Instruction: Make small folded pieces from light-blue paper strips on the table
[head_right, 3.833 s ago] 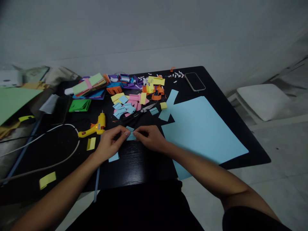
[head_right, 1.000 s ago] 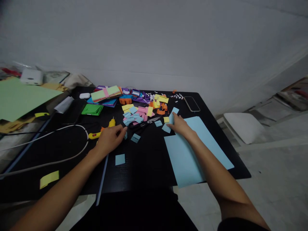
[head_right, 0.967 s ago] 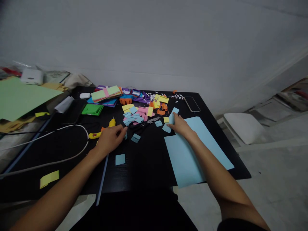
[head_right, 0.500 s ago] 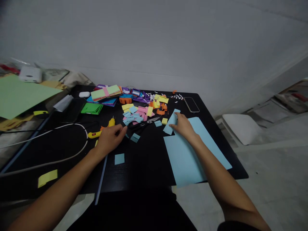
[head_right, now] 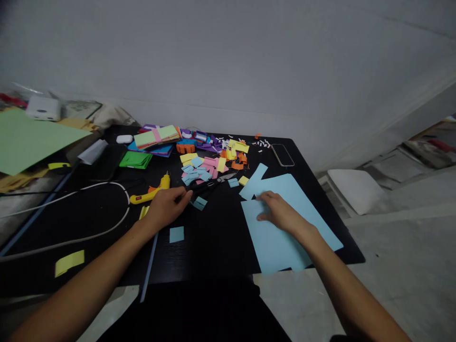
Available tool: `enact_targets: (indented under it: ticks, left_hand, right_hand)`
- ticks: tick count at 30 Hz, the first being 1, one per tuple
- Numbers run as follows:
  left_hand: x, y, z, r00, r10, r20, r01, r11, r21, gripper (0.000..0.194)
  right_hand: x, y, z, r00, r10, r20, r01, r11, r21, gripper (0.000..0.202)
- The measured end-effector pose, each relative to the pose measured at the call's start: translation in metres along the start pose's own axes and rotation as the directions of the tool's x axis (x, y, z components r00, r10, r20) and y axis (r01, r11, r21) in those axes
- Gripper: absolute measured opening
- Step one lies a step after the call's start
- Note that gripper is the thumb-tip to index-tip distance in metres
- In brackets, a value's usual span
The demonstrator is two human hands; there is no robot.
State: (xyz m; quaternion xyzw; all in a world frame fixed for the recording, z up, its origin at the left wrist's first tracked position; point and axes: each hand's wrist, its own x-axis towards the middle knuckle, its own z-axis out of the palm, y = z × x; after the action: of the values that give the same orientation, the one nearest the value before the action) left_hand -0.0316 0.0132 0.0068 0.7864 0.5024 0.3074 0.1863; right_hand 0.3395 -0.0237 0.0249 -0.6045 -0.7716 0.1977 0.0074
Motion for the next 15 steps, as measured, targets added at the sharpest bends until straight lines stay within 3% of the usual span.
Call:
enact_targets:
  ticks: [9, 15]
  left_hand:
    - [0.000, -0.002, 0.001, 1.000, -0.014, 0.020, 0.014, 1.000, 0.004, 0.043]
    - [0.000, -0.002, 0.001, 1.000, -0.006, 0.026, 0.006, 1.000, 0.010, 0.042]
  right_hand:
    - [0.010, 0.003, -0.007, 1.000, -0.006, 0.020, 0.004, 0.999, 0.053, 0.043]
    - [0.025, -0.013, -0.026, 0.984, 0.021, 0.177, -0.028, 0.999, 0.037, 0.046]
